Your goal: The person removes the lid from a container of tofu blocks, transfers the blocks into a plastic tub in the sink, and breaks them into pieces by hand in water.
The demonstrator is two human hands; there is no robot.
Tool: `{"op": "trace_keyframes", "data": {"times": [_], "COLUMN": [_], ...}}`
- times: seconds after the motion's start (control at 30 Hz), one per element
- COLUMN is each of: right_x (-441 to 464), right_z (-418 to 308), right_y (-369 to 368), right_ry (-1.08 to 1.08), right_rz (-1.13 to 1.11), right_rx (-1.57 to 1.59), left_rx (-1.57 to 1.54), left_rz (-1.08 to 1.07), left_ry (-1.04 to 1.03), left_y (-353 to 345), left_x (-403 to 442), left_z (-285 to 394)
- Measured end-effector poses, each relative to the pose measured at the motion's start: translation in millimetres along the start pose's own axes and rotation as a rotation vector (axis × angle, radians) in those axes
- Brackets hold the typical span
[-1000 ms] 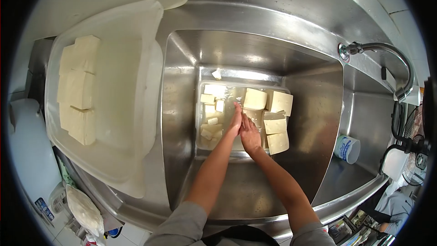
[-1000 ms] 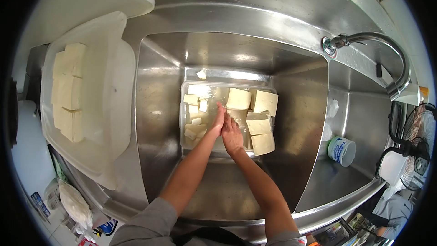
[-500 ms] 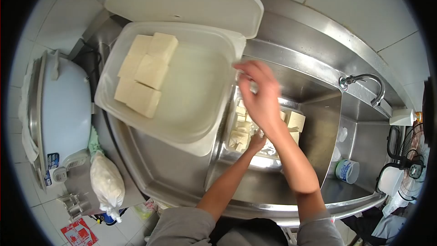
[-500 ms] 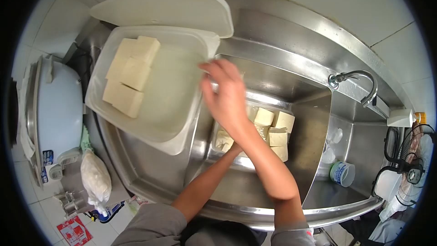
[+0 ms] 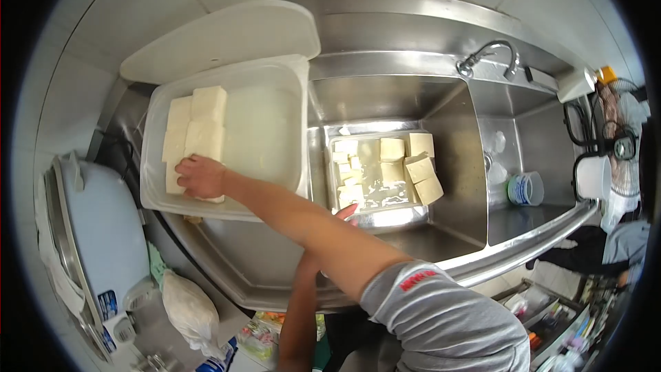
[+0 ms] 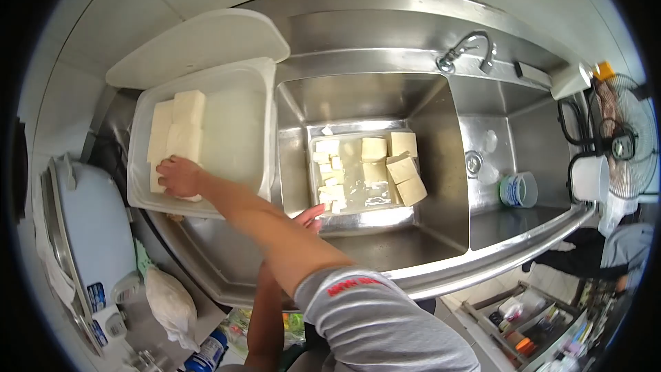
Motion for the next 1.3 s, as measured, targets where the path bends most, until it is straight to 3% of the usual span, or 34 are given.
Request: {"op": "trace_keyframes", "data": {"times": [0.03, 0.1, 0.17, 0.3, 0.37, 0.47, 0.53, 0.6, 0.67, 0.77, 0.87, 0.97, 1.13, 1.3], "right_x": [-3.4, -8.0, -17.8, -30.1, -30.5, -21.4, 3.3, 24.6, 31.8, 25.8, 14.0, 19.4, 24.2, 29.7], "right_z": [1.5, 7.7, 13.8, 12.9, 11.4, 8.7, 3.1, -0.1, -1.2, 10.1, 13.5, 9.1, 6.6, 0.3], "right_y": [-4.3, -19.6, -26.1, -19.1, -14.6, -2.6, -0.8, -27.0, -23.8, -30.6, -26.5, -2.0, 10.7, 33.2], "right_ry": [0.063, 0.191, 0.185, 0.142, 0.147, 0.137, 0.090, 0.030, -0.010, 0.019, 0.089, 0.103, 0.209, -0.041], "right_rz": [0.073, 0.218, 0.127, -0.109, -0.057, -0.066, -0.184, -0.155, -0.152, 0.013, -0.012, -0.286, -0.384, -0.836], "right_rx": [-0.004, -0.014, 0.062, -0.008, -0.026, -0.031, -0.085, -0.156, -0.173, -0.017, -0.043, -0.084, 0.037, 0.129], "left_rx": [-0.153, 0.215, 0.230, 0.014, 0.019, 0.213, 0.409, 0.574, 0.687, 0.515, 0.322, 0.137, 0.122, 0.212], "left_rz": [0.012, 0.031, 0.030, 0.054, 0.070, 0.050, 0.014, 0.001, 0.017, -0.199, -0.160, -0.102, -0.097, -0.163], "left_ry": [-0.043, -0.190, 0.000, 0.065, 0.086, 0.164, 0.102, 0.087, 0.096, 0.325, 0.225, 0.119, 0.063, -0.008], "left_y": [7.1, 26.5, 36.2, 45.0, 42.6, 47.2, 46.7, 58.5, 87.0, 111.4, 92.0, 63.3, 64.4, 57.1], "left_x": [-13.2, -21.4, -38.9, -41.7, -38.9, -37.1, -43.7, -53.6, -55.0, -52.7, -52.3, -46.3, -38.8, -31.2], "left_z": [0.3, 2.7, 22.6, 7.2, 7.6, -5.6, 20.9, 22.7, -5.9, -24.7, -4.7, 26.9, 20.6, 5.0]}}
Point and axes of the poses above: each hand's wrist, its own x-axis towards the middle knuckle, its own y-axis out of the back of the hand, z = x × y, the point moved 2 cm from there along x, towards the middle knuckle, and after that the axes turned 6 degrees about x, right-handed, at the moved point
